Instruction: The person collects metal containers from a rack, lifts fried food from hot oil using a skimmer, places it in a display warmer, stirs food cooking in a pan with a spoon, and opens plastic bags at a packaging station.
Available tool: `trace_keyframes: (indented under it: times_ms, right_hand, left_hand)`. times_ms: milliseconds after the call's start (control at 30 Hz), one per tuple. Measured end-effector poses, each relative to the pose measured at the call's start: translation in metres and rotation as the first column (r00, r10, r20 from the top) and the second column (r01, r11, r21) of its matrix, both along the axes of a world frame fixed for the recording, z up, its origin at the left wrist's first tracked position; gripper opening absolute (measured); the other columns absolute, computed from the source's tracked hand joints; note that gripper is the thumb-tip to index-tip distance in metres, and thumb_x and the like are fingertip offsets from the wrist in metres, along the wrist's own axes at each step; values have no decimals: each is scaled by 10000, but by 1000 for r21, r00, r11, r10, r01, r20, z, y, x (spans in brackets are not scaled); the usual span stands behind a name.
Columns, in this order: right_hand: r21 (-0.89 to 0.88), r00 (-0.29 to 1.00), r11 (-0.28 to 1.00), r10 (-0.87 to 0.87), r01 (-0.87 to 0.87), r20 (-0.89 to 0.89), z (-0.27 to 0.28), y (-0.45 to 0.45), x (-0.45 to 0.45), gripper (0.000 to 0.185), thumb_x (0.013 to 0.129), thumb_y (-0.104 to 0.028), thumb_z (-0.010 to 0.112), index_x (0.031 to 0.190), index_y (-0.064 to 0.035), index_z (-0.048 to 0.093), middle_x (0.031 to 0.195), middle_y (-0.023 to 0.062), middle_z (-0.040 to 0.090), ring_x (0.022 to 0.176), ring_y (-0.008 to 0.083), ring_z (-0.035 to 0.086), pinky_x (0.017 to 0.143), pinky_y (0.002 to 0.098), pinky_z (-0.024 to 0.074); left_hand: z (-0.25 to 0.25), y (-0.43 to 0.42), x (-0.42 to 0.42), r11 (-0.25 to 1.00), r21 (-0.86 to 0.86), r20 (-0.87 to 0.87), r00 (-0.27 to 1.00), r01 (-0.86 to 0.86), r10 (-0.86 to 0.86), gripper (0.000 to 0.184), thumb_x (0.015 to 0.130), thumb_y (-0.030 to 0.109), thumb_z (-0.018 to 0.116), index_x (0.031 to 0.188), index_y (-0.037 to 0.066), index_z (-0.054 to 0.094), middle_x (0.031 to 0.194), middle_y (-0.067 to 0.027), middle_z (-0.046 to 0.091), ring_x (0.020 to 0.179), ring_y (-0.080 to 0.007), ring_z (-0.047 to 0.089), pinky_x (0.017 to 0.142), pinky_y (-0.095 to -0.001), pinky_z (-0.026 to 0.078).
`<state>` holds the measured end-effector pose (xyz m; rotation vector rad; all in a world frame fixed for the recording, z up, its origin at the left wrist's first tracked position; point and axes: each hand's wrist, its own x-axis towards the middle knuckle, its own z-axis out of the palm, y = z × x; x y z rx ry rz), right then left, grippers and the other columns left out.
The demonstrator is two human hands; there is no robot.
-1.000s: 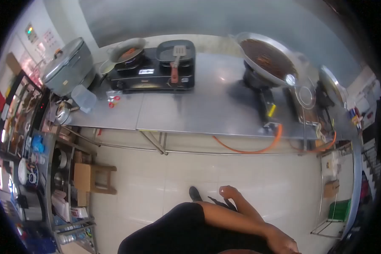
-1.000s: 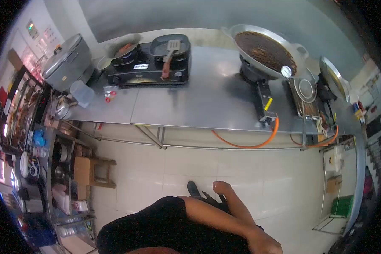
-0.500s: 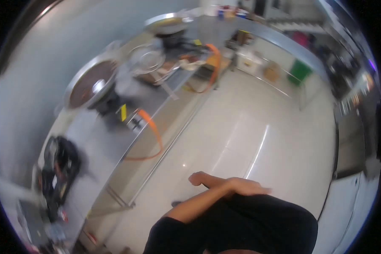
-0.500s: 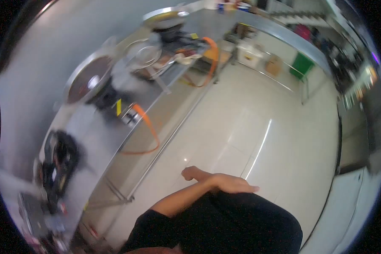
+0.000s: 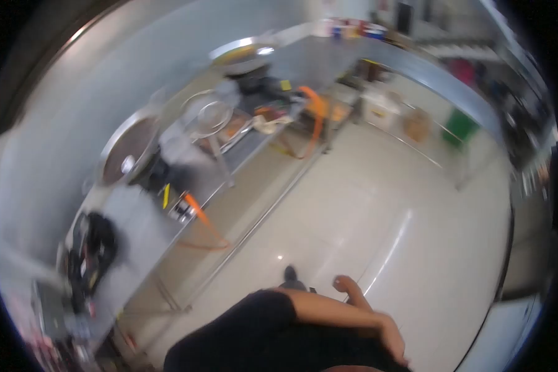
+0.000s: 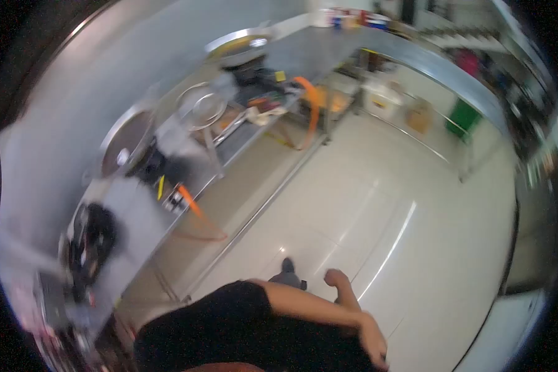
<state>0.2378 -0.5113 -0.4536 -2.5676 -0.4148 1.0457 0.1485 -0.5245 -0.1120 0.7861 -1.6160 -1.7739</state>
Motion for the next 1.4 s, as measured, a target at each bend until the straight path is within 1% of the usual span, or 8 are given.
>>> trace_keyframes:
  times_ms: [600, 700, 767, 900, 1067, 1167, 1267, 1400]
  right_hand:
    - [252, 767, 779, -619, 574, 167, 67, -218, 251, 250, 850, -265, 579, 997, -76, 651, 895, 206, 660, 879, 370, 630, 778, 404, 505]
    - [339, 338, 261, -922, 904, -191, 88, -247, 269, 254, 830, -238, 575, 964, -35, 650, 871, 170, 673, 834, 300, 649, 725, 388, 512]
    - [321, 442, 476, -880, 819, 177, 19, -282, 246, 244, 848, -247, 526, 935, -71, 672, 855, 183, 680, 793, 322, 664, 737, 410, 516]
    - [-3, 526, 540, -821, 841, -222, -43, -358, 176, 234, 836, -235, 525, 890, -64, 674, 788, 135, 679, 668, 250, 651, 639, 414, 530]
    - [-102, 247, 341, -827, 934, -505, -63, -487, 165, 233, 828, -235, 525, 878, -61, 672, 764, 113, 676, 628, 221, 638, 594, 405, 532]
    - [29, 69, 63, -947, 998, -314, -16, -597, 204, 251, 822, -258, 526, 889, -62, 667, 731, 104, 667, 606, 203, 628, 553, 377, 526]
    - [210, -99, -145, -971, 967, -218, 10, -679, 251, 278, 813, -296, 544, 920, -68, 659, 705, 100, 658, 585, 190, 619, 521, 345, 516]
    - [275, 123, 66, -973, 959, -196, -10, -780, 311, 295, 805, -320, 578, 951, -74, 652, 719, 91, 661, 566, 191, 611, 514, 342, 511]
  left_hand:
    - [53, -141, 285, 923, -383, 106, 994, 30, 11, 596, 978, 461, 370, 891, -79, 604, 804, -254, 629, 748, -228, 573, 741, -411, 466]
    - [3, -181, 300, 940, -254, 96, 973, 227, -209, 652, 980, 490, 326, 835, -88, 591, 722, -216, 602, 707, -209, 542, 732, -397, 457]
    - [-9, -205, 323, 931, -142, 159, 936, 337, -314, 692, 977, 525, 288, 846, -87, 584, 720, -188, 588, 710, -213, 523, 746, -379, 457]
    - [-46, -295, 354, 900, 94, 276, 857, 425, -434, 718, 978, 553, 216, 1021, -61, 586, 935, -165, 626, 877, -234, 543, 861, -349, 421]
    - [-228, -411, 430, 933, 70, 207, 910, 353, -359, 742, 942, 615, 254, 1311, 10, 476, 1329, -177, 503, 1239, -281, 457, 1057, -350, 322]
    - [-330, -427, 558, 972, 231, 596, 796, -47, -103, 774, 890, 666, 358, 1339, 45, 468, 1353, -191, 471, 1238, -319, 450, 1043, -417, 330]
    - [-323, -406, 644, 455, 517, 728, 652, -725, 211, 852, 776, 757, 448, 1321, 103, 480, 1233, -156, 562, 1038, -278, 581, 880, -452, 429]
    - [-381, -389, 708, 125, 651, 656, 638, -749, 404, 599, 873, 648, 419, 1200, 162, 544, 1076, -72, 636, 833, -221, 628, 711, -394, 482]
